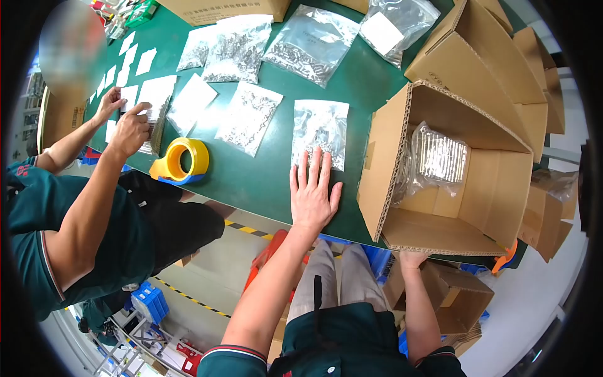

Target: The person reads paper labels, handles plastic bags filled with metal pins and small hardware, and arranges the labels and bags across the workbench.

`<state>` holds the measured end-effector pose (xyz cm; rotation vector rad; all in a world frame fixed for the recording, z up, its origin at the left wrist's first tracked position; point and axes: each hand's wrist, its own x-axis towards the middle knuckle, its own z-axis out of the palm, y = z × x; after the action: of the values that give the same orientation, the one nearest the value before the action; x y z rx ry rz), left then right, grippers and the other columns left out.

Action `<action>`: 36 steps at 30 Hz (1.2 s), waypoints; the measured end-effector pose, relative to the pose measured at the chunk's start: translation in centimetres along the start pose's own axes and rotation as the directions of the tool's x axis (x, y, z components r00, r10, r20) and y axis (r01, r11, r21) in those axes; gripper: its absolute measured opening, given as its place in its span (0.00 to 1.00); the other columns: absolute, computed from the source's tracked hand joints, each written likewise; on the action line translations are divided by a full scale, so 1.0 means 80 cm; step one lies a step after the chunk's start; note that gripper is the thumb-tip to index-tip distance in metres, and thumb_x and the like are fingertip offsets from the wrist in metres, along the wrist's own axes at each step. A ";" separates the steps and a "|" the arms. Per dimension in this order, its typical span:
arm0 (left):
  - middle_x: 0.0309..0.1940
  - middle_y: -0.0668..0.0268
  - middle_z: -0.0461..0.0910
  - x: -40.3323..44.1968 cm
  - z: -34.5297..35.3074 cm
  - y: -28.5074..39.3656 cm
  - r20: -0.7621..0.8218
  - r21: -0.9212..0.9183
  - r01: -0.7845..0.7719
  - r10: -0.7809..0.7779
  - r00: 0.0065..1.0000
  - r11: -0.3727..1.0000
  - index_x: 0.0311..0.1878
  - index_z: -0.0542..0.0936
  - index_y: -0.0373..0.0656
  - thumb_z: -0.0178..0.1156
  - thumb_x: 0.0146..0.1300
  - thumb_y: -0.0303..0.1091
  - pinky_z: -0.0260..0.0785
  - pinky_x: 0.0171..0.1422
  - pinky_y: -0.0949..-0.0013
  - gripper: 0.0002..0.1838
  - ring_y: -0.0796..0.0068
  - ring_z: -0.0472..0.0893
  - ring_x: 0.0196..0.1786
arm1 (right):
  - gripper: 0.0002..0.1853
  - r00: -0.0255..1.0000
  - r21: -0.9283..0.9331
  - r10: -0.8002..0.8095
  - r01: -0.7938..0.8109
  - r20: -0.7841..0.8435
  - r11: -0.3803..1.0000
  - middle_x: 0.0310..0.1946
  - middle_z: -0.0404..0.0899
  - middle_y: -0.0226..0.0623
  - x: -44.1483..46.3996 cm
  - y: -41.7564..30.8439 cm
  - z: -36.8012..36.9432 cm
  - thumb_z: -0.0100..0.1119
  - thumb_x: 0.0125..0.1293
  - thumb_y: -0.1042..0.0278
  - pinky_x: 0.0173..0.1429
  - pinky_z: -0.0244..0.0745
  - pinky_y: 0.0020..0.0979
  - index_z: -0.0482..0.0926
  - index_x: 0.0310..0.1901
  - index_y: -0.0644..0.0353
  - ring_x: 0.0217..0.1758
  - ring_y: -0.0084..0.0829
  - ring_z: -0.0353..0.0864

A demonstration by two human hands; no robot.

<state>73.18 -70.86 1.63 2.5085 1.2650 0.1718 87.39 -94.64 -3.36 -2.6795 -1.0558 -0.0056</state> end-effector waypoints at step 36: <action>0.59 0.59 0.58 -0.618 0.045 0.069 -0.042 0.077 0.496 -0.494 0.868 0.865 0.50 0.67 0.42 0.55 0.42 0.29 0.44 0.65 0.55 0.26 0.64 0.55 0.64 | 0.17 0.967 -0.033 -0.064 0.058 -0.247 0.998 0.28 0.73 0.41 0.038 -0.032 -0.017 0.42 0.58 0.56 0.34 0.61 0.47 0.75 0.26 0.60 0.36 0.41 0.73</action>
<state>48.65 -114.33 2.01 2.1544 1.9114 0.0197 88.03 -91.09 -1.12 -2.5810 -1.0622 -0.3585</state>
